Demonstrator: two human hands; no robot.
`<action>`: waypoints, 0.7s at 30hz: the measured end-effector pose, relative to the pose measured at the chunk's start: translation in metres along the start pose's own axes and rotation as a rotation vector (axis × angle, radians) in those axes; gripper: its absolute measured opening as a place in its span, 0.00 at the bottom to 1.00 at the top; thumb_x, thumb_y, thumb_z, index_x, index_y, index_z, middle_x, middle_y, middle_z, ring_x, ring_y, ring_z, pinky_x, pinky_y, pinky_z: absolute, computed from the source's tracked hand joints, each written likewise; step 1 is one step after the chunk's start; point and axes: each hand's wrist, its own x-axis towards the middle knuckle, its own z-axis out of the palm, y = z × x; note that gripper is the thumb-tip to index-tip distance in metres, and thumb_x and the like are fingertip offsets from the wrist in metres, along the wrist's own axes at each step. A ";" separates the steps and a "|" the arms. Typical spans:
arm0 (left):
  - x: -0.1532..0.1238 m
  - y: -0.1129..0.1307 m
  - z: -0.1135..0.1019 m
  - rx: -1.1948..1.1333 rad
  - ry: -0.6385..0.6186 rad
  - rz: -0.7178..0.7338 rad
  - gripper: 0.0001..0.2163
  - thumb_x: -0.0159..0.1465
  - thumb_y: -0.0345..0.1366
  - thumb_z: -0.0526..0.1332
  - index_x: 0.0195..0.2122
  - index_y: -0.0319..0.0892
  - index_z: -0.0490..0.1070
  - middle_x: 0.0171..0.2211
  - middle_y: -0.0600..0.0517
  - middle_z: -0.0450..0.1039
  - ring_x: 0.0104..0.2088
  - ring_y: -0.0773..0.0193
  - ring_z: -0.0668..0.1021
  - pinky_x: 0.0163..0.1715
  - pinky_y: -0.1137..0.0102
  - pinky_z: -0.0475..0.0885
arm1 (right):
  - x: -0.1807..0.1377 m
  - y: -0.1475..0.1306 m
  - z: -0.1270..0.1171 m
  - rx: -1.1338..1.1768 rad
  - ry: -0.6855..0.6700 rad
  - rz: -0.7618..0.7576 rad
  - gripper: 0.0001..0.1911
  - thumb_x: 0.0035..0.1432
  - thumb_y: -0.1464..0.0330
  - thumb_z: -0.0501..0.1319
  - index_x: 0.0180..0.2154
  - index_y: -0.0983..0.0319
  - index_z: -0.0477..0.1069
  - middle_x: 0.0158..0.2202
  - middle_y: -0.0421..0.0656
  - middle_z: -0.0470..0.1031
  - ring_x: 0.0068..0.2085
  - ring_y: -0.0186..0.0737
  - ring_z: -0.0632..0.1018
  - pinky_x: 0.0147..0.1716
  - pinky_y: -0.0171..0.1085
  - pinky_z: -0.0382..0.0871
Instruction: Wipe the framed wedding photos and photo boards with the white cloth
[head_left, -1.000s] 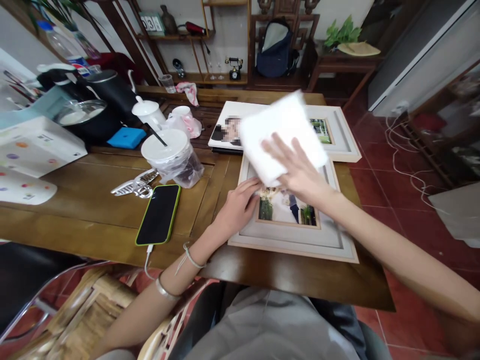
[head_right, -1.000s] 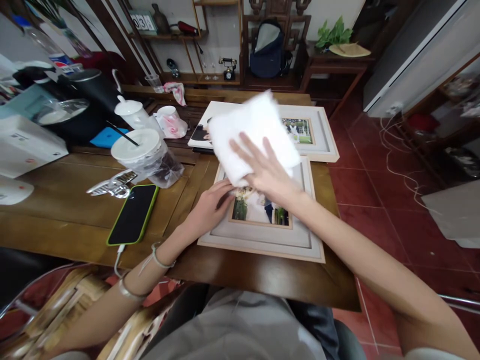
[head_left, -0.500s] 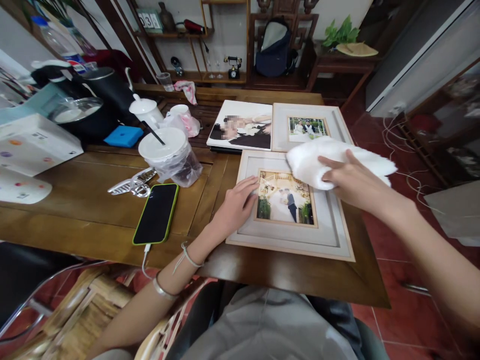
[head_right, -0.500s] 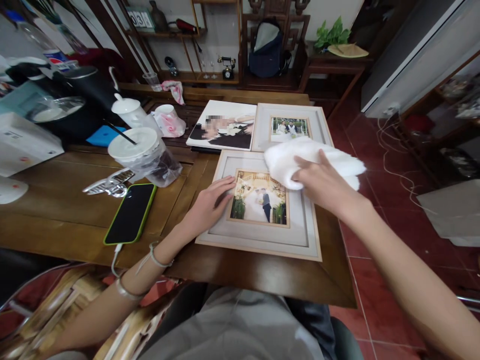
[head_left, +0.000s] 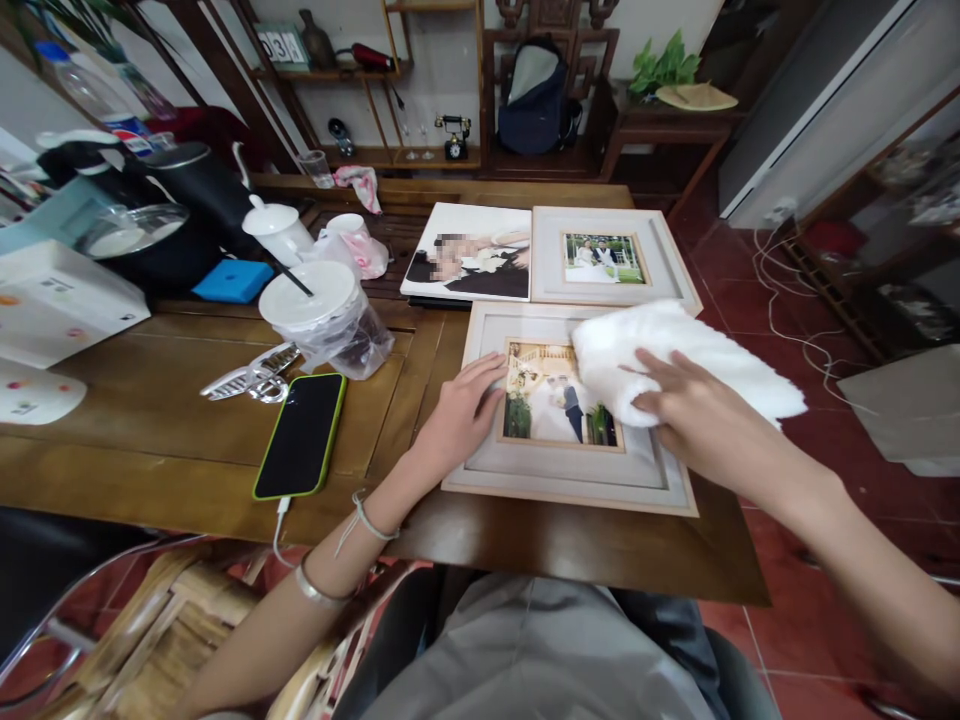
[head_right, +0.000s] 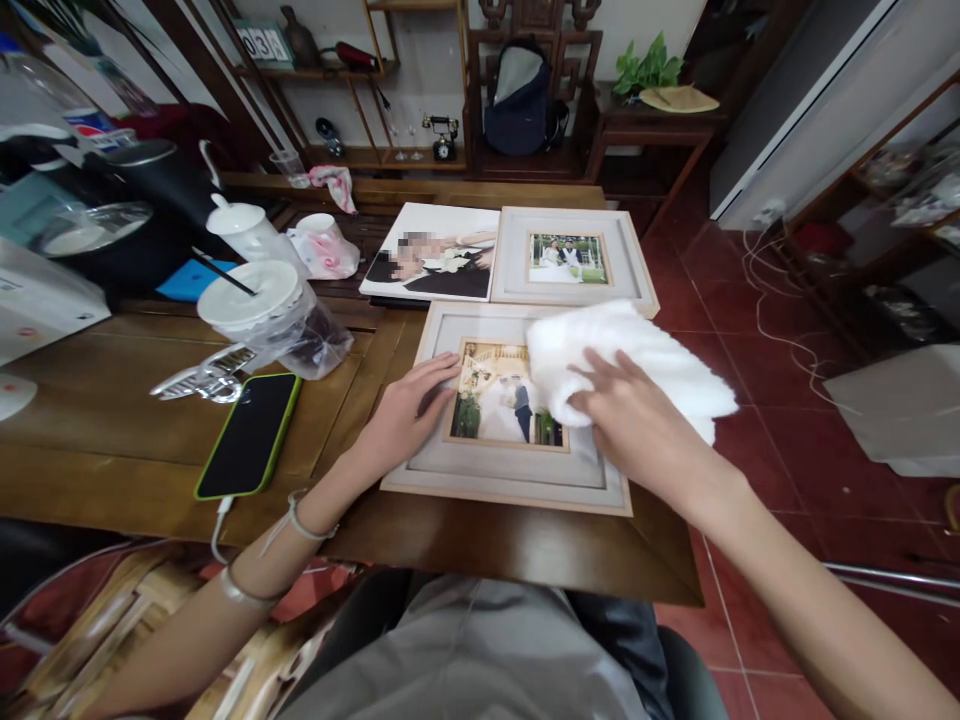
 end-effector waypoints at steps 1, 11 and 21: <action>0.000 0.000 0.000 0.000 0.001 -0.001 0.13 0.67 0.29 0.54 0.51 0.37 0.71 0.56 0.41 0.71 0.60 0.57 0.70 0.61 0.56 0.65 | -0.007 -0.005 -0.002 0.032 -0.016 -0.021 0.20 0.43 0.84 0.51 0.31 0.63 0.76 0.54 0.52 0.73 0.63 0.58 0.64 0.61 0.57 0.58; 0.000 0.001 0.000 0.013 -0.011 -0.005 0.13 0.67 0.29 0.54 0.51 0.37 0.71 0.56 0.41 0.70 0.60 0.57 0.70 0.61 0.56 0.64 | -0.053 -0.047 -0.014 0.330 -0.172 -0.154 0.23 0.45 0.82 0.52 0.39 0.55 0.73 0.62 0.40 0.64 0.61 0.49 0.67 0.50 0.45 0.73; -0.001 -0.001 -0.002 0.009 -0.034 -0.008 0.15 0.67 0.29 0.54 0.53 0.36 0.69 0.57 0.40 0.70 0.60 0.56 0.70 0.61 0.57 0.64 | 0.050 0.002 0.017 -0.020 0.233 0.211 0.21 0.48 0.81 0.52 0.44 0.68 0.73 0.69 0.55 0.46 0.67 0.67 0.50 0.60 0.69 0.47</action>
